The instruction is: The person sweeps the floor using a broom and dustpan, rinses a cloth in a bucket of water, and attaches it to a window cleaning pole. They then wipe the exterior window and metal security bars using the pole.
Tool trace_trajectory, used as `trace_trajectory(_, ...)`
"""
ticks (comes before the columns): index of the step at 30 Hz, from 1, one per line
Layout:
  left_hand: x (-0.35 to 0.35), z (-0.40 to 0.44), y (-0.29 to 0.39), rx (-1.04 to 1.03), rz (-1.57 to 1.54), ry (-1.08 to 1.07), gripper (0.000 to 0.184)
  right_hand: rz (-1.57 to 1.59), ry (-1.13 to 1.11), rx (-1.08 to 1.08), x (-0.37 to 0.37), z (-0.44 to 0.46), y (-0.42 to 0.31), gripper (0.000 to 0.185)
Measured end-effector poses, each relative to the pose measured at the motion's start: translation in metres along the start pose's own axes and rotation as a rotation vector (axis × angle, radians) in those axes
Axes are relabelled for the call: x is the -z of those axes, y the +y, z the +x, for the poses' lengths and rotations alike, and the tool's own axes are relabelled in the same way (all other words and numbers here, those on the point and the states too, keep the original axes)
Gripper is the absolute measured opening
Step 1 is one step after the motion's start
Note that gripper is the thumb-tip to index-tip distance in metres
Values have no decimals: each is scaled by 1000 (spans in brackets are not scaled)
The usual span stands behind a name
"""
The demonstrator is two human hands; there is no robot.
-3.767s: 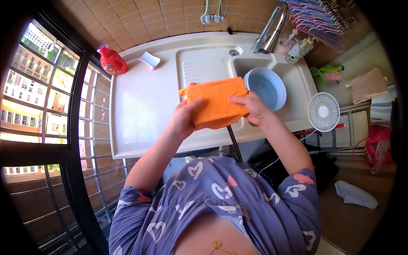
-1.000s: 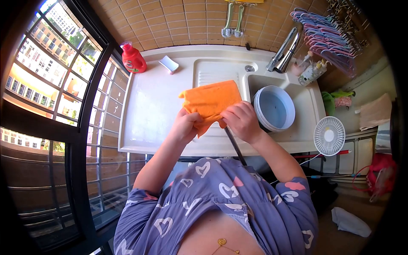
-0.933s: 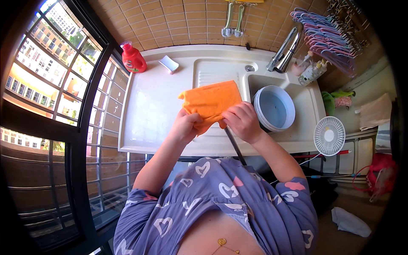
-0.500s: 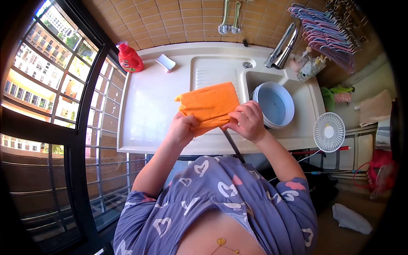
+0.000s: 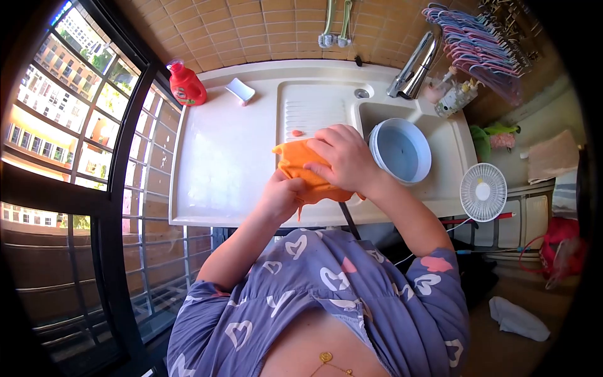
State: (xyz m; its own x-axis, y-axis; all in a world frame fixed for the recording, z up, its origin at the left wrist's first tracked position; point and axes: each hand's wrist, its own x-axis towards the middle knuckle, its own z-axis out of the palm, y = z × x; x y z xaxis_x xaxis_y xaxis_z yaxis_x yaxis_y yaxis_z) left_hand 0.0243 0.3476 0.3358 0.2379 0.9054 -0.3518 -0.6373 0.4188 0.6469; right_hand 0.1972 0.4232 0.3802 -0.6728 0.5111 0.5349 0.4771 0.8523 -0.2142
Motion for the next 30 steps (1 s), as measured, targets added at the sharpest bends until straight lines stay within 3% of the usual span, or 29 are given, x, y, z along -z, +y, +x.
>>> trace_trajectory(4, -5, -5, 4, -7, -41, 11, 51, -2, 5, 43, -7, -5, 6, 28)
trace_trajectory(9, -1, -2, -2, -9, 12, -21, 51, 76, 21, -66, -3, -3, -2, 22)
trace_trajectory(25, -16, -6, 1, 19, 26, 29, 47, -25, -89, -62, -6, -9, -15, 26)
trace_trajectory(27, -17, -6, 0, 19, 25, -35, 47, 7, 26, -53, -14, -8, -20, 26)
trace_trajectory(30, -18, -6, 0, 37, 82, -77, 43, 39, -16, -69, -13, -9, -20, 29)
